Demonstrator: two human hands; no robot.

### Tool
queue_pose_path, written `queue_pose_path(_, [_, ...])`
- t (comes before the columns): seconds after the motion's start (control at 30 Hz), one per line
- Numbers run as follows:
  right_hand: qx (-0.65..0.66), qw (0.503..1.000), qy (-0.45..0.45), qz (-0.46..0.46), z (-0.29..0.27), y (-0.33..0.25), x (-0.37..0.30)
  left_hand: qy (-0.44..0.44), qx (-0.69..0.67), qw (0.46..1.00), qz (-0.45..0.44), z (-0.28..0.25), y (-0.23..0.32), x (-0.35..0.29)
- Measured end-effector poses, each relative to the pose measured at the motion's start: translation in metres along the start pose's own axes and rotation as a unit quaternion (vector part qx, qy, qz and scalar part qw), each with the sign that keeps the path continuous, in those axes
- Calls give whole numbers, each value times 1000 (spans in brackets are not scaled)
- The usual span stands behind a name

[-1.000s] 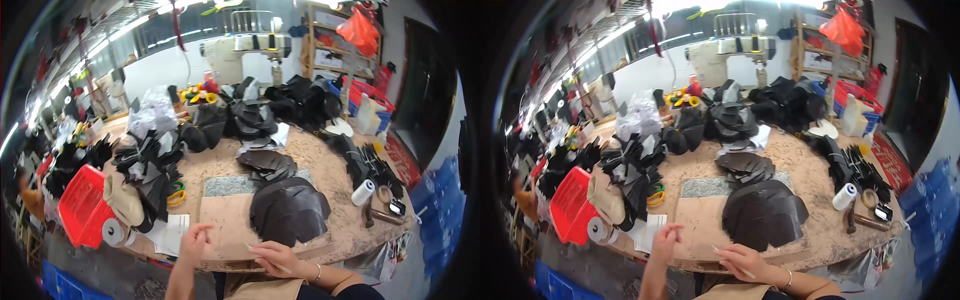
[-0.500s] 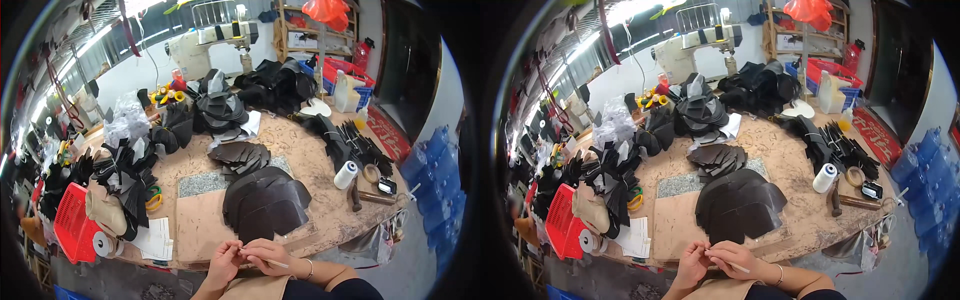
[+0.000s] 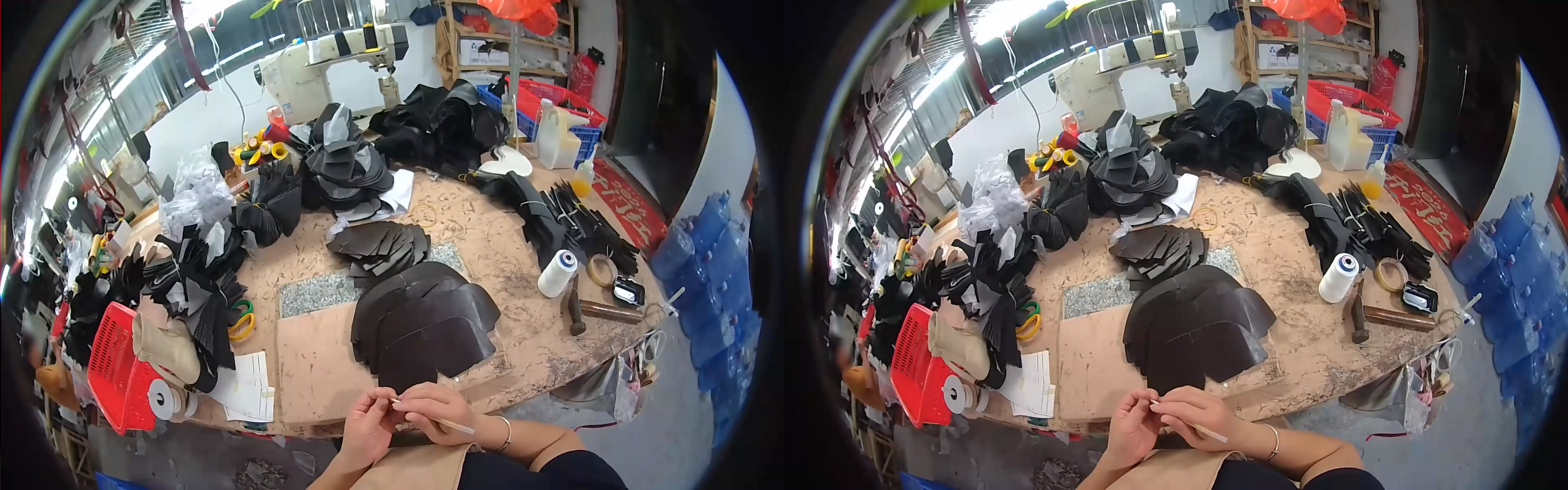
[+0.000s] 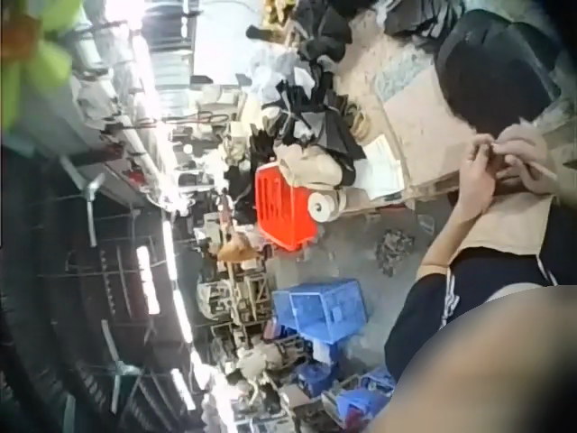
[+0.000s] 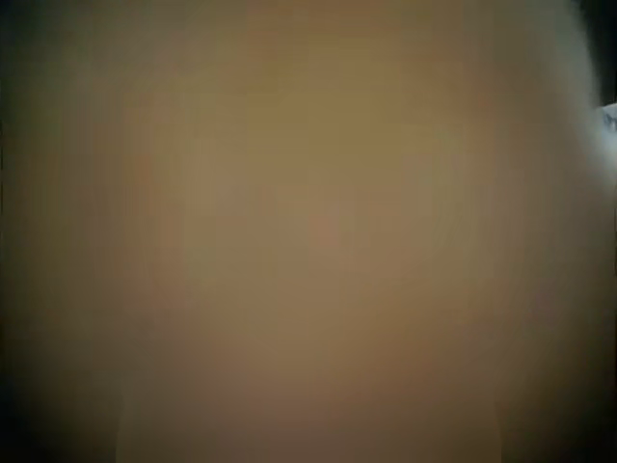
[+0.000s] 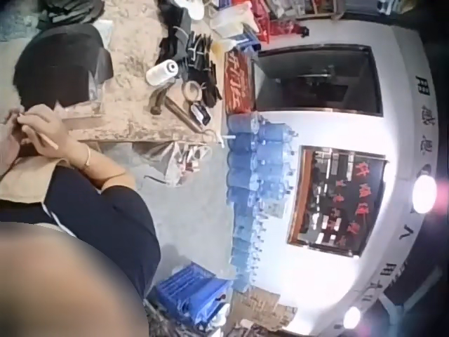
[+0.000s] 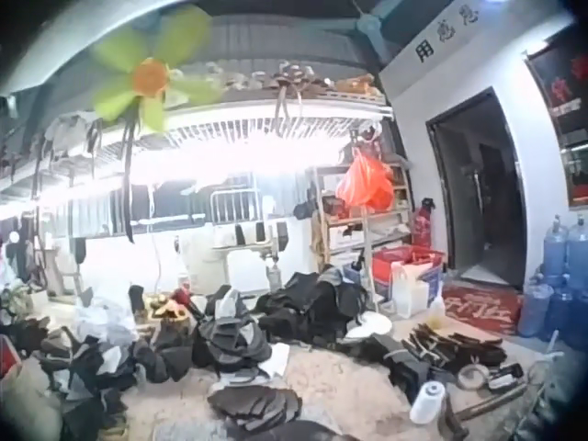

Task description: Prepare and assemble leather or synthetic upper components for shoe manufacturing.

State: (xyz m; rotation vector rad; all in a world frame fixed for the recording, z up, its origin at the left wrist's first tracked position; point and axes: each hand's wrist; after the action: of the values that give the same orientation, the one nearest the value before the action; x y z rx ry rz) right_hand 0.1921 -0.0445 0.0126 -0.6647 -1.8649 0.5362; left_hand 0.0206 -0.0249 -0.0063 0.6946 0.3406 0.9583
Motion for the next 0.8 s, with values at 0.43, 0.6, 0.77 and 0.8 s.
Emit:
queue_pose_path(0.43, [0, 1000, -10, 10, -1, 1, -6, 1, -46, 998, -32, -5, -4, -3])
queue_pose_path(0.6, [31, 999, 4, 30, -3, -2, -9, -55, -88, 994, -47, 0, -8, -2])
queue_pose_path(0.77, [47, 984, -16, 171, -41, 15, 3, -28, 136, 989, -56, 19, 15, 24])
queue_pose_path(0.8, [108, 959, 50, 256, -58, 23, 6, -23, 339, 940, -45, 26, 24, 34])
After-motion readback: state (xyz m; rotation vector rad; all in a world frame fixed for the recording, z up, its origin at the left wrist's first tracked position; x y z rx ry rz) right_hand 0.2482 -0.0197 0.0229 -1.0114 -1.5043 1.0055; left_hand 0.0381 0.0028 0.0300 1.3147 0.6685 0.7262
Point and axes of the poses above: each hand's wrist, its own x-axis towards the middle knuckle, its own z-axis out of the palm, y = z × x, and after that the axes turned 9 degrees about -y, right-handed
